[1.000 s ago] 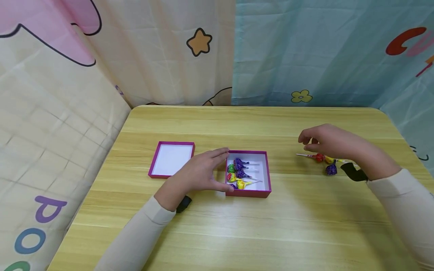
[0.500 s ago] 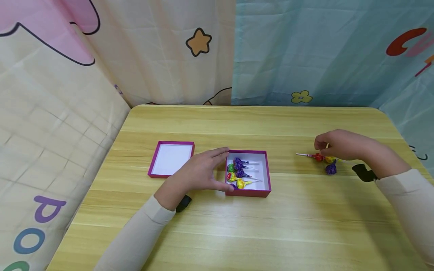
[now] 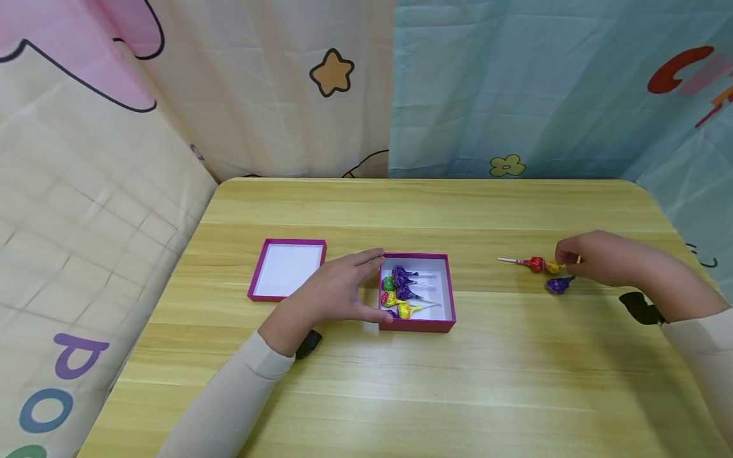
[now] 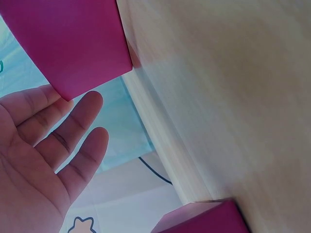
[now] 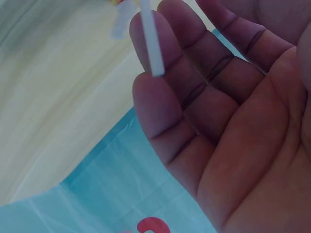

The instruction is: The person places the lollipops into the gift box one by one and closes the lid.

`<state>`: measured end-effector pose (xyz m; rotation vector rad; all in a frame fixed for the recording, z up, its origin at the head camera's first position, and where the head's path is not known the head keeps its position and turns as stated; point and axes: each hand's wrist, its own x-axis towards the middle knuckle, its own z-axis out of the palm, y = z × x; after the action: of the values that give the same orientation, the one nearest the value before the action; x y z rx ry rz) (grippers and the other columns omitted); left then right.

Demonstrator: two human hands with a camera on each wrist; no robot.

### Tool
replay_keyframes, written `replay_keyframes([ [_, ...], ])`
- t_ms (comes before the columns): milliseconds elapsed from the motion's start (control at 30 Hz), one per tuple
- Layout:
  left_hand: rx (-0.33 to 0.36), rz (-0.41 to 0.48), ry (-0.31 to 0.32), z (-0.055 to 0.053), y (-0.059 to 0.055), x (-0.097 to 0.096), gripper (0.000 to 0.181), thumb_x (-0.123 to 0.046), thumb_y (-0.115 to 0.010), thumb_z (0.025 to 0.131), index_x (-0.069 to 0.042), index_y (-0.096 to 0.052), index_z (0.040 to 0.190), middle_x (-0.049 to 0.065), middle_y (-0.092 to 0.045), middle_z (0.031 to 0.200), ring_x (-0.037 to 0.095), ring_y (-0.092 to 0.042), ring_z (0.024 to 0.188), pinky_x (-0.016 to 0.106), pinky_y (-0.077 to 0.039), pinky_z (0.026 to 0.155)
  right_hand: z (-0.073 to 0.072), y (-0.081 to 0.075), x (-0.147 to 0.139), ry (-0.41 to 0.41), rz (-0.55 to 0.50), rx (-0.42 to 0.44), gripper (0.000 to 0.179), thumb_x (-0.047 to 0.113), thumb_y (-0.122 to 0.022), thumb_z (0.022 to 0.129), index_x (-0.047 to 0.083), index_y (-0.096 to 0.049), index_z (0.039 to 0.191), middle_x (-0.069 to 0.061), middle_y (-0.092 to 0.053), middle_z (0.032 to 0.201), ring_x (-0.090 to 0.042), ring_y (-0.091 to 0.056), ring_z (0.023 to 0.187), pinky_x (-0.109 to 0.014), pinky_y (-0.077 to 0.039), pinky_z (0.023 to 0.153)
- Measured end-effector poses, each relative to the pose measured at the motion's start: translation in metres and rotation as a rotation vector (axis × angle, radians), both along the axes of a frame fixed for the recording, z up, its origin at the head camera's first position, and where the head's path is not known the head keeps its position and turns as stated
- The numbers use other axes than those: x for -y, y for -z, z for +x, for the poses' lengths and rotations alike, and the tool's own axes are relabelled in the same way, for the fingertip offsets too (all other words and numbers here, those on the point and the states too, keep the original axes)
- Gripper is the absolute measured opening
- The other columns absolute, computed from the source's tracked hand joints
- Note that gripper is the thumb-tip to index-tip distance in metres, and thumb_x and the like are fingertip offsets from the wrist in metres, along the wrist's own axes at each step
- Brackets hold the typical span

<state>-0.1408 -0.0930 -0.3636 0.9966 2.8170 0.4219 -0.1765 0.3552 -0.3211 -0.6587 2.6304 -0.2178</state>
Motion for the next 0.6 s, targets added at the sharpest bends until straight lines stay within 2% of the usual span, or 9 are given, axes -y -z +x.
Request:
replay_keyframes([
  [300,-0.011,0.005,0.000,0.000,0.001,0.001,0.109,-0.081,-0.068,0.069,-0.009,-0.046,0.149,0.001,-0.037,0.157,0.023,-0.042,0.139,0.041,-0.040,0.108,0.009,0.004,-0.013,0.016,0.040,0.011,0.010,-0.003,-0.065,0.090,0.007,-0.063,0.091,0.003,-0.054,0.080,-0.016,-0.044,0.071,-0.036,-0.041,0.064],
  [600,-0.015,0.005,-0.004,0.000,0.002,0.001,0.109,-0.081,-0.067,0.069,-0.010,-0.047,0.149,0.000,-0.037,0.157,0.022,-0.042,0.138,0.041,-0.040,0.108,0.012,0.011,-0.018,0.028,0.052,0.017,0.015,-0.004,-0.062,0.090,0.010,-0.061,0.084,0.003,-0.047,0.072,-0.015,-0.041,0.066,-0.035,-0.037,0.061],
])
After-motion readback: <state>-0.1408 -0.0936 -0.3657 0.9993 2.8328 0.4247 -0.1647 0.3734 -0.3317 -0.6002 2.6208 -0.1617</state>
